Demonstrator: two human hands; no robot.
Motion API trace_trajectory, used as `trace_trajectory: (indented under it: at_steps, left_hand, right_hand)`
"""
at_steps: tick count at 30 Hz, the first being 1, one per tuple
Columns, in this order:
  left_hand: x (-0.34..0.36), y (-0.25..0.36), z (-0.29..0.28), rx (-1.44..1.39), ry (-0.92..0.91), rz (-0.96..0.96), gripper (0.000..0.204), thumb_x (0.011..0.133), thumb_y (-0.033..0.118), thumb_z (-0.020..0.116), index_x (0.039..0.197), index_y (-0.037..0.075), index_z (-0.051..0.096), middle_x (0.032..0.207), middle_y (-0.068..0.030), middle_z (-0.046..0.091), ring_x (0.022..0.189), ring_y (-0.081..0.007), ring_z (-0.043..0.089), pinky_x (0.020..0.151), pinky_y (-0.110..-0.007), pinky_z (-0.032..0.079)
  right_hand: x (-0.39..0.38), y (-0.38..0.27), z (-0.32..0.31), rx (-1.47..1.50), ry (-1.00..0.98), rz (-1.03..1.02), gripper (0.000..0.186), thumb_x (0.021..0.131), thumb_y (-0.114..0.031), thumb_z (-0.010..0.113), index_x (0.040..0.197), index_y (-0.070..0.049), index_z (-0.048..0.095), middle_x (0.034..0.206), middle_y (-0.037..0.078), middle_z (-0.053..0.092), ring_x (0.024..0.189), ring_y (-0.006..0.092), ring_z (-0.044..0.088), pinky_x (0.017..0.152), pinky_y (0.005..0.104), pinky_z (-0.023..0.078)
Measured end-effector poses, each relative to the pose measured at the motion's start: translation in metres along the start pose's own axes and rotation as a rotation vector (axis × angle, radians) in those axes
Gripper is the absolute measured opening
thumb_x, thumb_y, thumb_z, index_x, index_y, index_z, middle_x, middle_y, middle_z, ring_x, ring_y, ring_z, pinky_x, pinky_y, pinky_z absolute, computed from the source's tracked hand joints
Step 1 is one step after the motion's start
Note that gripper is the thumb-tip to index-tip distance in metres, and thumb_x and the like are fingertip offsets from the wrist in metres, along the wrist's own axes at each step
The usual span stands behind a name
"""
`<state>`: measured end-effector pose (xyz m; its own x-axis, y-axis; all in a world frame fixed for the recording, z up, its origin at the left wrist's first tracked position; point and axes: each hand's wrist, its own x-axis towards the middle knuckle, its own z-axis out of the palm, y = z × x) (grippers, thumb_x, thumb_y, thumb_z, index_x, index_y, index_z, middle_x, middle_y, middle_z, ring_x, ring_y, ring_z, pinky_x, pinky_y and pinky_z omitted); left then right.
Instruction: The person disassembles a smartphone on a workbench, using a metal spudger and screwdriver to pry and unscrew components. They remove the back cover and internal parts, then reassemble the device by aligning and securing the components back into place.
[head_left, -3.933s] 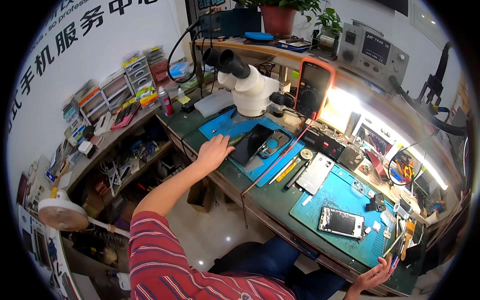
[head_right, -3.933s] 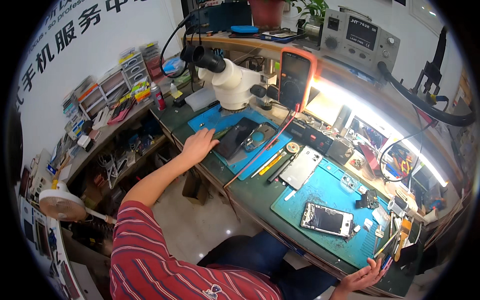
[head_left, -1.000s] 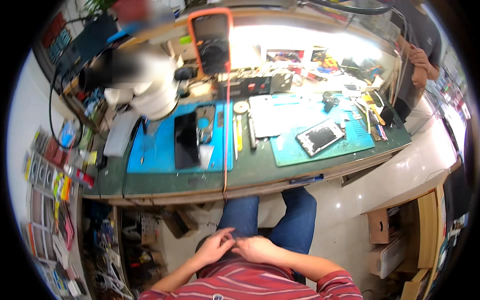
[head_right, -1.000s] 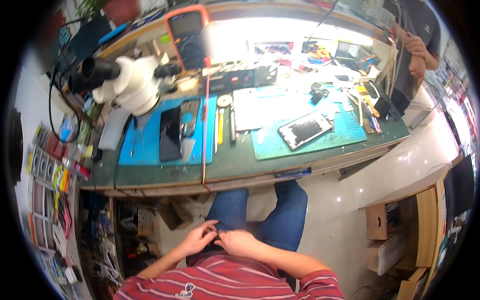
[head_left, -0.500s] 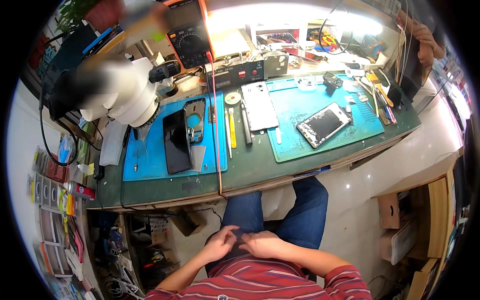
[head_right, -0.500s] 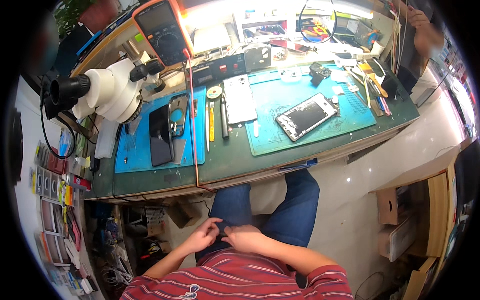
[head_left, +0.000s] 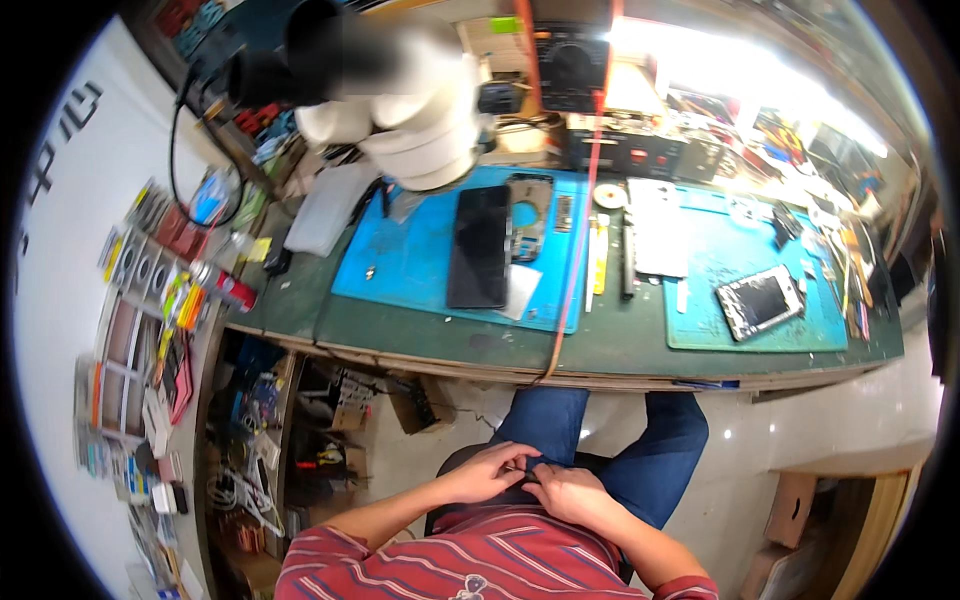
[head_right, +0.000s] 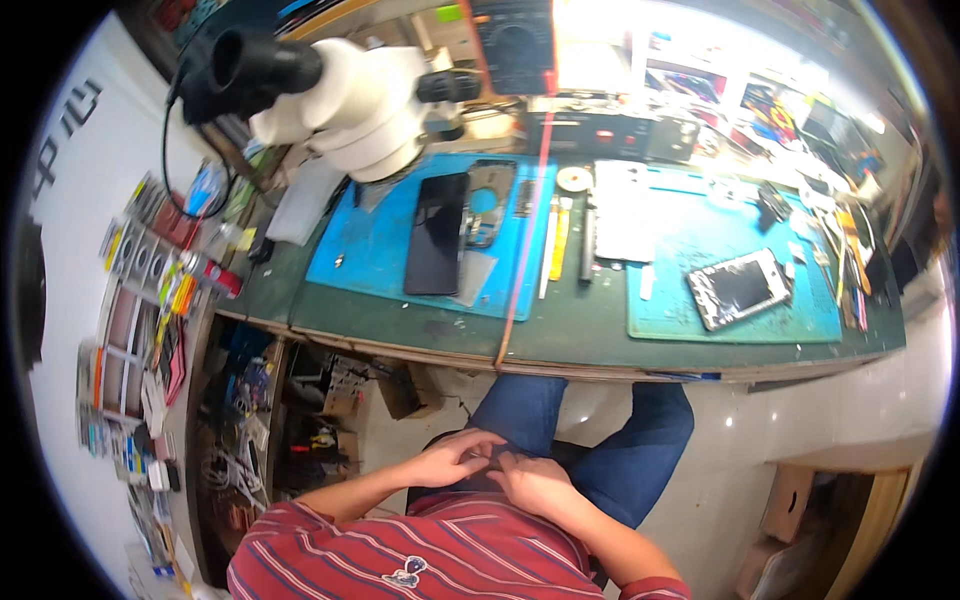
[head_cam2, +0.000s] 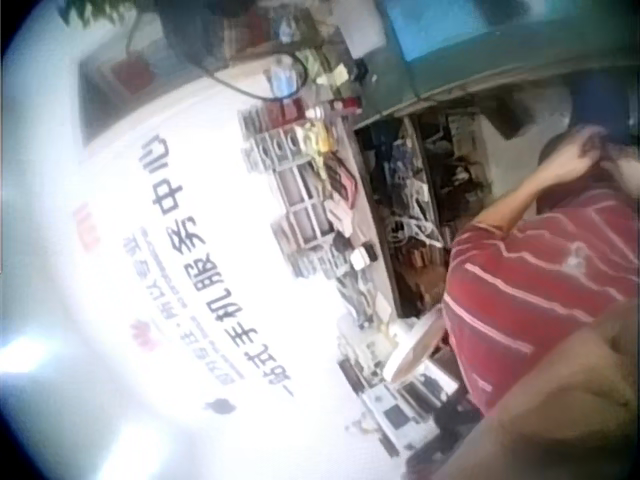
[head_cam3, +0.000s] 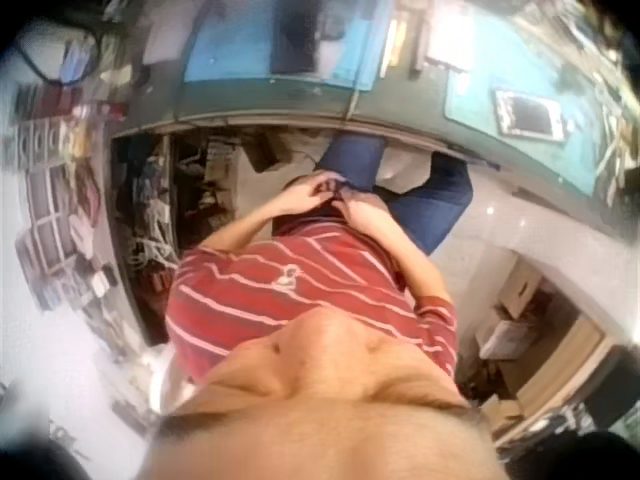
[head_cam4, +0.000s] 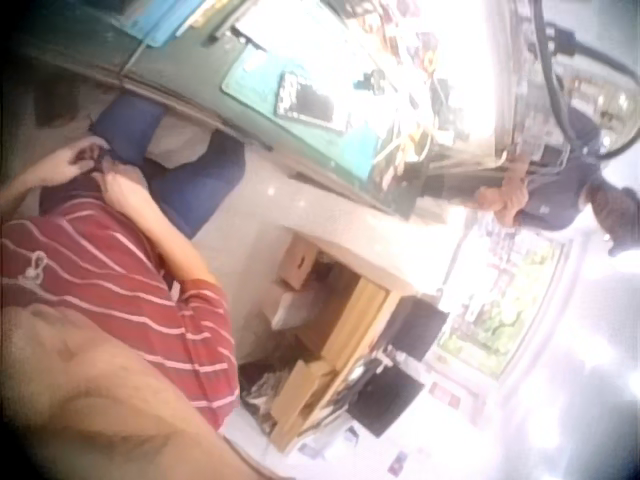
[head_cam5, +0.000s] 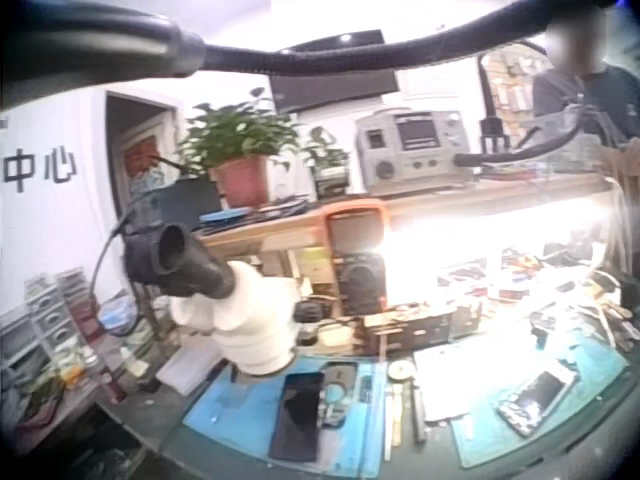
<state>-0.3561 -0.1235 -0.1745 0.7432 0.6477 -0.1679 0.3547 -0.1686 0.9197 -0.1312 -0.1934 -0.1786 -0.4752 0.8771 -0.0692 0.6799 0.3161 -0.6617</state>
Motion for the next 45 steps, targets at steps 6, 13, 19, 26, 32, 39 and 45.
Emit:
trace_trajectory:
  at_steps: [6,13,19,26,32,39,45]
  left_hand:
    - [0.006,-0.001,-0.009,-0.033,-0.134,-0.289,0.043,0.109,0.022,0.061,0.149,0.006,0.055,0.101,-0.008,0.064,0.081,-0.0167,0.066,0.073,-0.035,0.056]
    - [0.003,0.0,-0.008,-0.038,-0.097,-0.31,0.037,0.111,0.024,0.056,0.144,0.007,0.058,0.09,-0.0066,0.065,0.081,-0.0187,0.066,0.074,-0.034,0.053]
    - [-0.009,0.003,-0.004,-0.167,-0.096,-0.227,0.031,0.106,0.018,0.063,0.133,0.003,0.063,0.096,-0.0098,0.071,0.082,-0.0168,0.07,0.075,-0.034,0.057]
    - [-0.009,0.005,-0.011,-0.165,-0.159,-0.307,0.032,0.102,0.012,0.066,0.131,0.002,0.061,0.107,-0.0122,0.069,0.085,-0.0176,0.072,0.076,-0.034,0.061]
    - [-0.007,0.007,-0.015,-0.197,-0.152,-0.352,0.028,0.112,0.024,0.055,0.13,0.004,0.061,0.088,-0.0109,0.07,0.077,-0.0175,0.071,0.069,-0.031,0.06]
    - [-0.016,-0.019,-0.001,0.024,-0.012,-0.024,0.033,0.113,0.025,0.052,0.137,0.006,0.063,0.119,-0.0147,0.067,0.085,-0.0219,0.071,0.084,-0.036,0.057]
    - [-0.008,-0.001,-0.016,-0.109,-0.177,-0.327,0.032,0.114,0.024,0.047,0.132,0.006,0.065,0.077,-0.0072,0.067,0.071,-0.0184,0.067,0.07,-0.035,0.055]
  right_hand:
    - [0.001,-0.005,-0.002,-0.055,-0.021,-0.003,0.04,0.105,-0.039,0.063,0.106,0.002,0.064,0.087,0.023,0.076,0.074,0.0384,0.076,0.061,0.0484,0.061]
    - [0.003,-0.006,-0.003,-0.052,-0.045,0.004,0.041,0.105,-0.037,0.064,0.104,0.003,0.065,0.088,0.023,0.076,0.073,0.0385,0.076,0.061,0.0474,0.061]
    - [0.006,-0.007,-0.003,-0.07,-0.05,0.019,0.04,0.105,-0.037,0.064,0.103,0.002,0.065,0.089,0.023,0.076,0.072,0.0387,0.076,0.06,0.048,0.061]
    - [0.006,-0.006,-0.005,-0.069,-0.084,0.01,0.039,0.105,-0.039,0.065,0.105,0.0,0.065,0.089,0.021,0.076,0.074,0.0405,0.075,0.062,0.0484,0.06]
    - [0.006,-0.008,-0.005,-0.049,-0.131,0.001,0.041,0.105,-0.04,0.064,0.105,0.001,0.065,0.09,0.022,0.076,0.076,0.0407,0.075,0.064,0.0488,0.061]
    - [0.007,-0.008,-0.002,-0.107,-0.114,-0.021,0.042,0.104,-0.04,0.064,0.106,0.002,0.065,0.089,0.021,0.076,0.073,0.0381,0.076,0.061,0.0462,0.061]
    - [0.009,-0.011,-0.007,-0.087,-0.11,-0.021,0.042,0.104,-0.04,0.065,0.103,0.002,0.066,0.088,0.021,0.076,0.074,0.0376,0.077,0.062,0.0464,0.061]
